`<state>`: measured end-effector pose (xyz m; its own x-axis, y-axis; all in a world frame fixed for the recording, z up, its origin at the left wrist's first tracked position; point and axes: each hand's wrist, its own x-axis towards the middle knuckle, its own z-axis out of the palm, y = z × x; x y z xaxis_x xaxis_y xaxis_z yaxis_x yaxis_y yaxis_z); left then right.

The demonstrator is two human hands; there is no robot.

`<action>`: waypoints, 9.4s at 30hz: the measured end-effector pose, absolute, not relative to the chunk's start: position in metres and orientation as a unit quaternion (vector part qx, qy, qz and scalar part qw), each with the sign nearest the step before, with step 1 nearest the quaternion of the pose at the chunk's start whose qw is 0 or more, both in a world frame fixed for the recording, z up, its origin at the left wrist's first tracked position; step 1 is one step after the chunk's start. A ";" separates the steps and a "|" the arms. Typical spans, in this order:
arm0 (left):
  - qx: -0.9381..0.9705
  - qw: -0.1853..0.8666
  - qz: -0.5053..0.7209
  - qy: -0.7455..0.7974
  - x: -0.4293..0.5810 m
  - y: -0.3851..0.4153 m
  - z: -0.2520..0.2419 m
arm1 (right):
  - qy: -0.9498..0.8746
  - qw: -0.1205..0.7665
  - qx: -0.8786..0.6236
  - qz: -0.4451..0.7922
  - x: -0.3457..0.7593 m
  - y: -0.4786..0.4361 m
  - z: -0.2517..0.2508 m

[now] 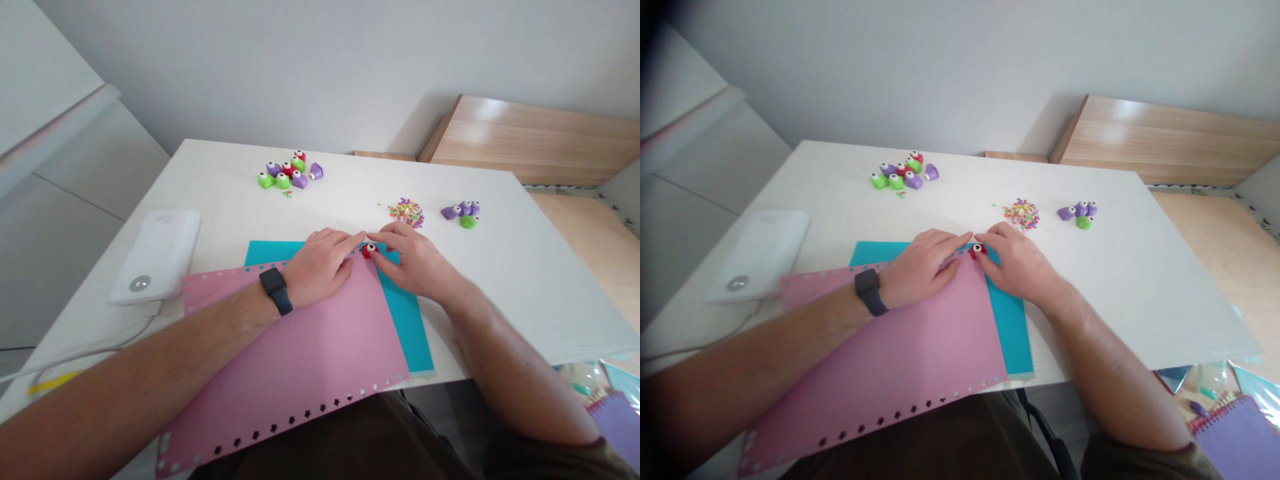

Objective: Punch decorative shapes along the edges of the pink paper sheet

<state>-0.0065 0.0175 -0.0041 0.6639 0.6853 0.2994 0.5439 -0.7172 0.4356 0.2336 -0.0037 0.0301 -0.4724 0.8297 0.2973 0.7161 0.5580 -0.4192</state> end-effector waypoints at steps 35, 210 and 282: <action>0.894 0.177 0.232 0.341 -0.006 0.018 -0.003 | -0.852 0.216 -0.462 0.121 0.237 -0.004 0.036; 0.881 0.194 0.303 0.307 -0.007 0.018 -0.006 | -0.869 0.177 -0.435 0.157 0.237 -0.013 0.050; 0.923 0.128 0.257 0.257 -0.005 0.011 0.004 | -0.899 0.174 -0.387 0.108 0.234 -0.018 0.055</action>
